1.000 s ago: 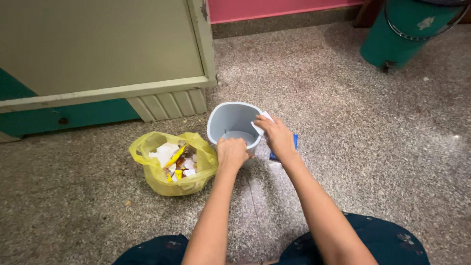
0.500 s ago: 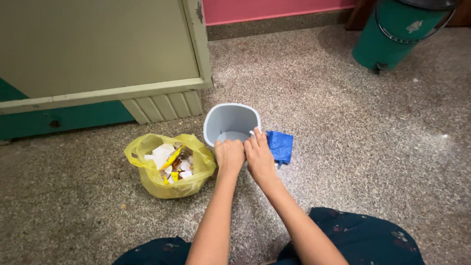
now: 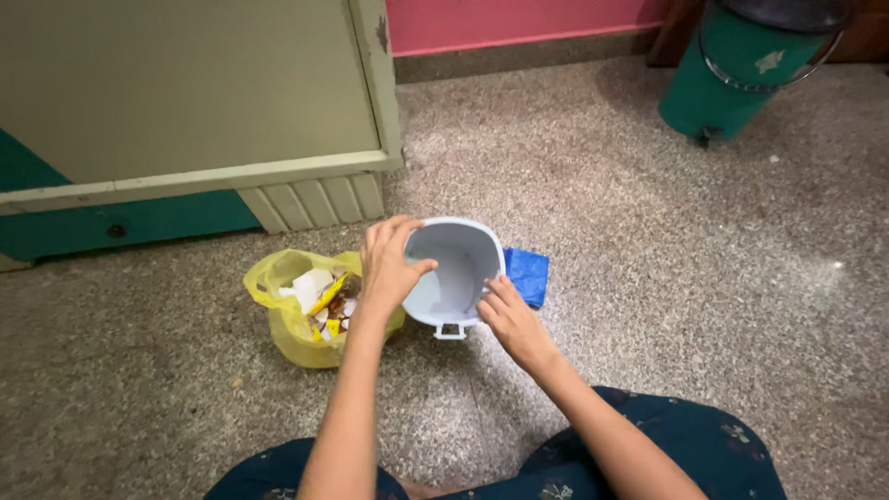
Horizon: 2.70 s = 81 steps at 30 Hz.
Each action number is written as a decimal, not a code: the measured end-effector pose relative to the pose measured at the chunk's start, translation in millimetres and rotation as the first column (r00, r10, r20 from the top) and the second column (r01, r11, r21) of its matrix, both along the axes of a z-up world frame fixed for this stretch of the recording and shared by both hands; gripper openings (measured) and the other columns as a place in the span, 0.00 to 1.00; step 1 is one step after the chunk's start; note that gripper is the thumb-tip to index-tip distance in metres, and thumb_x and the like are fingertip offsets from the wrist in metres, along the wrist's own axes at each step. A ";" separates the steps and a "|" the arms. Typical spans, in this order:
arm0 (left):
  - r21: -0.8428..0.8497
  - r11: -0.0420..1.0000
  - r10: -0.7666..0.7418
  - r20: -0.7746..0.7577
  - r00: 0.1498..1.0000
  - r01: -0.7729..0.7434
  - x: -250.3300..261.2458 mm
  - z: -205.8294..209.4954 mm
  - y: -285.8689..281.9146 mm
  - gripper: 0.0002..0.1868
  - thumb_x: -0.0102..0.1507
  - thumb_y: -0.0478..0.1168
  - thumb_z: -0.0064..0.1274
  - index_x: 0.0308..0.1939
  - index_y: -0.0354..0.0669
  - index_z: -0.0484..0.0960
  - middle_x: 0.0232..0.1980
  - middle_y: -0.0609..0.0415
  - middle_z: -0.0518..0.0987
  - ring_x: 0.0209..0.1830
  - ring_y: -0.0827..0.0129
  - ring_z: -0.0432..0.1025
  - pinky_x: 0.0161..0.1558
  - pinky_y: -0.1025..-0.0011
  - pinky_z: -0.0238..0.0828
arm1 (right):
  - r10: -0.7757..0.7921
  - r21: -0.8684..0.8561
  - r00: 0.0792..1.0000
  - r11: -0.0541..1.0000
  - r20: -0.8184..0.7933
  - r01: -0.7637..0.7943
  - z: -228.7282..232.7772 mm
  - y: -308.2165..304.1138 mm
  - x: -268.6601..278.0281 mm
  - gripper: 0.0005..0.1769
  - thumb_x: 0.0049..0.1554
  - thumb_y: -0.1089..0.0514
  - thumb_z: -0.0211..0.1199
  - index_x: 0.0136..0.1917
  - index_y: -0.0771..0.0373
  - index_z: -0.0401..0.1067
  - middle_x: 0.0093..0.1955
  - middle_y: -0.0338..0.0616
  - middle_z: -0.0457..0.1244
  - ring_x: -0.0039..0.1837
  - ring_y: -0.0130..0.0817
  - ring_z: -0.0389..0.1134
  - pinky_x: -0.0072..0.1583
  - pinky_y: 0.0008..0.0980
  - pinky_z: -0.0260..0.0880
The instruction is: The person removes a full yellow trash bag from a small gray bin, sets it aside, and then wipes the inside of the bin with a white cloth. The person continues wiping the bin's interior and exterior surfaces, then places the bin on its side and rubs the outside with both hands.
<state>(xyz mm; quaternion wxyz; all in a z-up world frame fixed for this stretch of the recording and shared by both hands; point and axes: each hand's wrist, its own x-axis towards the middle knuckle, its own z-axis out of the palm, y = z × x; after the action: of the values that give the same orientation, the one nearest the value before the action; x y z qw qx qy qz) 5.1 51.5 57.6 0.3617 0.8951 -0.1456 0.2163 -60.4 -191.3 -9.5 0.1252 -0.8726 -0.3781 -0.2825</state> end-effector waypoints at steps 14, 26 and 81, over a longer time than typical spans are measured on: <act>-0.246 0.962 -0.169 -0.202 0.965 0.117 -0.9 -27.7 -75.7 0.26 0.52 0.27 0.46 0.52 0.52 0.83 0.48 0.42 0.84 0.52 0.49 0.79 0.53 0.60 0.75 | -0.324 -0.254 0.888 0.935 -0.327 0.247 -34.2 2.0 20.3 0.14 0.55 0.64 0.57 0.55 0.60 0.72 0.50 0.45 0.68 0.59 0.44 0.68 0.62 0.39 0.68; -0.122 0.992 -0.037 -0.391 0.920 -0.012 -5.4 -0.3 -104.0 0.21 0.55 0.36 0.50 0.45 0.65 0.90 0.42 0.44 0.85 0.44 0.47 0.80 0.49 0.57 0.76 | -0.410 -0.316 0.262 0.887 -0.873 0.336 -155.1 53.2 71.2 0.27 0.63 0.42 0.51 0.66 0.60 0.74 0.68 0.57 0.66 0.72 0.49 0.66 0.79 0.56 0.44; -0.092 0.992 0.047 -0.350 0.935 -0.084 -12.1 -3.7 -100.5 0.24 0.52 0.34 0.49 0.44 0.67 0.90 0.38 0.41 0.84 0.41 0.44 0.79 0.47 0.54 0.76 | -0.371 -0.240 0.375 0.905 -0.849 0.352 -140.9 36.3 61.2 0.24 0.59 0.45 0.54 0.61 0.60 0.75 0.59 0.65 0.67 0.61 0.59 0.70 0.61 0.50 0.70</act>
<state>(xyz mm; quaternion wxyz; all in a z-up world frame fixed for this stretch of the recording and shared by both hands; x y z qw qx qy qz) -7.0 -49.0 53.9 0.4210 0.9032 -0.0379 0.0742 0.8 -155.1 -150.3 0.2285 -0.9526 -0.0615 0.1910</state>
